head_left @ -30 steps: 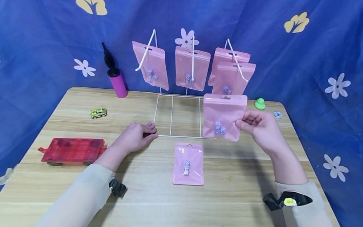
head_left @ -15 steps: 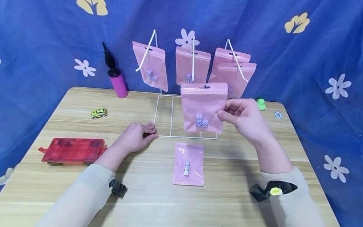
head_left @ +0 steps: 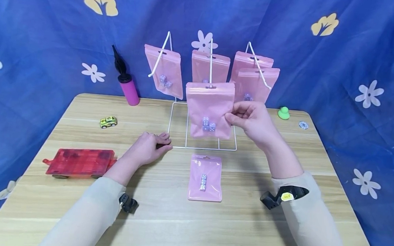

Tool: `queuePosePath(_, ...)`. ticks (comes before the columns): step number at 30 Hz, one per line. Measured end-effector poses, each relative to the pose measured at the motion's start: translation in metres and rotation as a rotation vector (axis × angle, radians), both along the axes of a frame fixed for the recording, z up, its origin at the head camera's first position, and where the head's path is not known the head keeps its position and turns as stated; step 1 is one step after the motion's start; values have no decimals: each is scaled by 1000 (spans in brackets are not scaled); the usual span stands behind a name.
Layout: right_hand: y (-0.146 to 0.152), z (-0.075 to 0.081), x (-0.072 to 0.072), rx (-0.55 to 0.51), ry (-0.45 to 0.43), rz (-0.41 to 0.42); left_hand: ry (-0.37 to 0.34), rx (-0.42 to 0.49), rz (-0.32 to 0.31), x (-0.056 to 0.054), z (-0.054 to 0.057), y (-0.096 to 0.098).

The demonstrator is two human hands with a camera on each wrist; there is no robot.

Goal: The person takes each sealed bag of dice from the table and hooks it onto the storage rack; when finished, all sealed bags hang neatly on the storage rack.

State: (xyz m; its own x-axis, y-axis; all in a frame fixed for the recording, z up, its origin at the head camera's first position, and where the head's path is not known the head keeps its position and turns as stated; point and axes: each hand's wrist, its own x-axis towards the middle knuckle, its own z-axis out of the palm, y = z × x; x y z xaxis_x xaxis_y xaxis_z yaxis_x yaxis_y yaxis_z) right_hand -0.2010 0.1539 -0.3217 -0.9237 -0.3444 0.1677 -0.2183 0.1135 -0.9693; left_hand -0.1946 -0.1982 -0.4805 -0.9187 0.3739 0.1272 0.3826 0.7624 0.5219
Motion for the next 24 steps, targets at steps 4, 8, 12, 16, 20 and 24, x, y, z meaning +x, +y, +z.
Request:
queuePosePath(4, -4, -1, -3, -14, 5, -1, -3, 2, 0, -1, 0, 0)
queuePosePath(8, -6, -4, -6, -22, 1, -8, -5, 4, 2, 0, 0, 0)
queuePosePath(12, -7, -8, -12, -20, 3, -22, -13, -3, 7, 1, 0, 0)
queuePosePath(16, -11, -11, -18, -30, 10, -36, -20, -11, 15, 2, 0, 0)
queuePosePath(20, -15, -12, -26, -54, 7, -57, -22, -6, 15, 2, 1, 0)
queuePosePath(24, -16, -13, -33, -72, -1, -76, -20, -2, 10, 1, 1, 1)
